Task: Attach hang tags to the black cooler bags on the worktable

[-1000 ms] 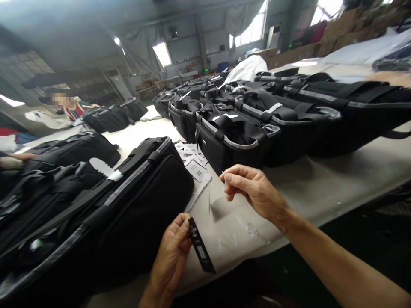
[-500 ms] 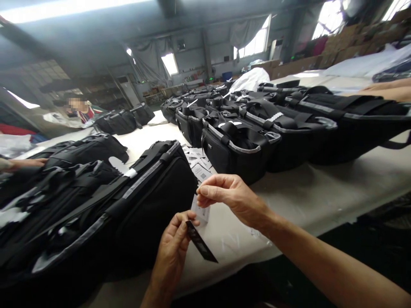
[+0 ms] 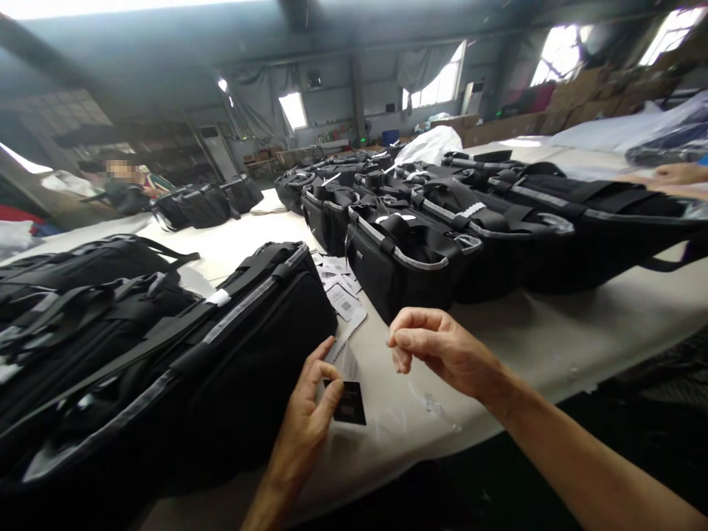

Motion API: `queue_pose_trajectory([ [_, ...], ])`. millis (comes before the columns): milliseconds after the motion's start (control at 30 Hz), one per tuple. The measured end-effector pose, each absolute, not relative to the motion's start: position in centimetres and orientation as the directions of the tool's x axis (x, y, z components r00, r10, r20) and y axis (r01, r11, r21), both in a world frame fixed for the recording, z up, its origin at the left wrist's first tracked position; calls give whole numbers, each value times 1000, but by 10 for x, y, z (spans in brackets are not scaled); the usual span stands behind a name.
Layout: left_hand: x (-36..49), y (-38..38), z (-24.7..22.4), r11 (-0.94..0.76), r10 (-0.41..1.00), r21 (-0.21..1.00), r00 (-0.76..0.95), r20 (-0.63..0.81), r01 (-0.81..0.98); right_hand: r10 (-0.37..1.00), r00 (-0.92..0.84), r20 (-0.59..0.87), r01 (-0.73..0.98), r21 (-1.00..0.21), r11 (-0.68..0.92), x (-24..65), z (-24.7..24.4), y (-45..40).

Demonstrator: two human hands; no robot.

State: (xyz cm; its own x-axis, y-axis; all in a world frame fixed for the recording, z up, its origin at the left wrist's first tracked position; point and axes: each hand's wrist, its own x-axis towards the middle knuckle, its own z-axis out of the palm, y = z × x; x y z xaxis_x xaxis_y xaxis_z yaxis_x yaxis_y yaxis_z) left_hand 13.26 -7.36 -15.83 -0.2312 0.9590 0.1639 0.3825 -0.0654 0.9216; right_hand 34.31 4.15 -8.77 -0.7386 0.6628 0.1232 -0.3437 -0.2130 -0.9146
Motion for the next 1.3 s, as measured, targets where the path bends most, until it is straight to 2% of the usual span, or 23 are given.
queue_pose_trajectory([
  [100, 141, -65, -161, -83, 956, 863, -204, 209, 498, 653, -750, 108, -349, -903, -252, 351, -96, 45],
  [233, 148, -60, -160, -71, 958, 864, -207, 198, 499, 628, -773, 89, -342, -893, -293, 356, -107, 48],
  [333, 150, -60, -157, -53, 965, 877, -200, 167, 477, 661, -749, 47, -302, -912, -277, 356, -114, 52],
  [500, 151, -61, -153, -17, 968, 915, -221, 115, 403, 719, -695, 1, -249, -938, -239, 351, -123, 58],
  [733, 147, -63, -138, -14, 952, 977, -296, 78, 212, 705, -705, 77, -297, -934, -196, 343, -103, 54],
  [833, 145, -66, -132, -1, 953, 997, -302, 22, 71, 697, -706, 124, -270, -957, -103, 337, -88, 46],
  [1033, 144, -77, -129, 35, 960, 987, -269, -76, -154, 649, -749, 133, -80, -991, 111, 326, -77, 30],
  [1167, 144, -85, -125, 24, 974, 972, -212, -75, -233, 647, -744, 164, 3, -969, 249, 321, -83, 23],
  [1300, 146, -90, -119, -11, 980, 975, -198, -34, -224, 594, -768, 238, 37, -910, 413, 313, -92, 15],
])
